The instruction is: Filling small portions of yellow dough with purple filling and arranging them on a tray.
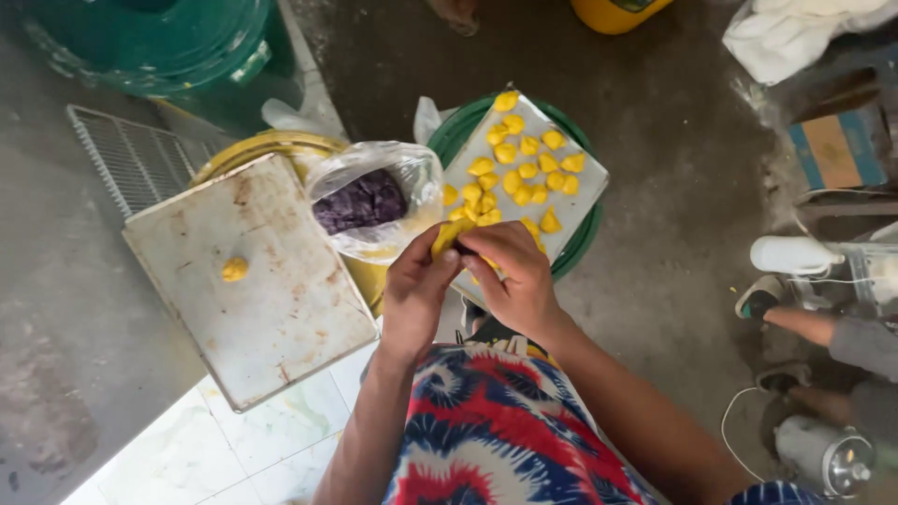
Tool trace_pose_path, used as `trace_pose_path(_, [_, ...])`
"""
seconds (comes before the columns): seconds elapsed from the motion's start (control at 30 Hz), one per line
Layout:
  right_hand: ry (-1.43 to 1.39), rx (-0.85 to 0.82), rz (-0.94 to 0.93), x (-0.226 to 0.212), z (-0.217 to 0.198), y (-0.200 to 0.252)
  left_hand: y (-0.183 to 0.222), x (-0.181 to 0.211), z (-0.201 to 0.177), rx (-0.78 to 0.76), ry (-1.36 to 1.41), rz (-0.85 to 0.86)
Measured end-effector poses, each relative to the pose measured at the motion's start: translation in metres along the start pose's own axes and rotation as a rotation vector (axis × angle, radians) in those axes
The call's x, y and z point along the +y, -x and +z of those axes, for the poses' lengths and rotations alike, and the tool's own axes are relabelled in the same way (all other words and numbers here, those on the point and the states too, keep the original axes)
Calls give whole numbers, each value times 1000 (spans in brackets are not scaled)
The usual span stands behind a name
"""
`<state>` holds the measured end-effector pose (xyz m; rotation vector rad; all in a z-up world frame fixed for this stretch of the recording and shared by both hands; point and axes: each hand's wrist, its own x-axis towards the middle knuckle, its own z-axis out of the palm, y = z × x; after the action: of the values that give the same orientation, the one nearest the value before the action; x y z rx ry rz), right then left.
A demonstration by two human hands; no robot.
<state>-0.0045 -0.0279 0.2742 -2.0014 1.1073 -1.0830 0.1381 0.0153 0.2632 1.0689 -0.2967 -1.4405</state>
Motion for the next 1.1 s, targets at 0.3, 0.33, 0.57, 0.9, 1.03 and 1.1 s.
trace_pose_path(0.3, [139, -217, -164, 5, -90, 20, 25, -47, 58, 39, -157, 93])
trace_pose_path(0.33, [162, -276, -189, 9, -98, 24, 29, -48, 64, 62, -229, 89])
trace_pose_path(0.57, [-21, -441, -223, 23, -136, 12, 57, -76, 72, 120, -379, 87])
trace_pose_path(0.9, [-558, -428, 146, 16, -74, -51, 78, -56, 0, -3, 255, 136])
trace_pose_path(1.03, [-547, -106, -53, 0, -13, -76, 90, -37, -49, 89, 76, -51])
trace_pose_path(1.1, [-362, -28, -138, 47, 56, -71, 94, -44, -72, 122, 91, -1])
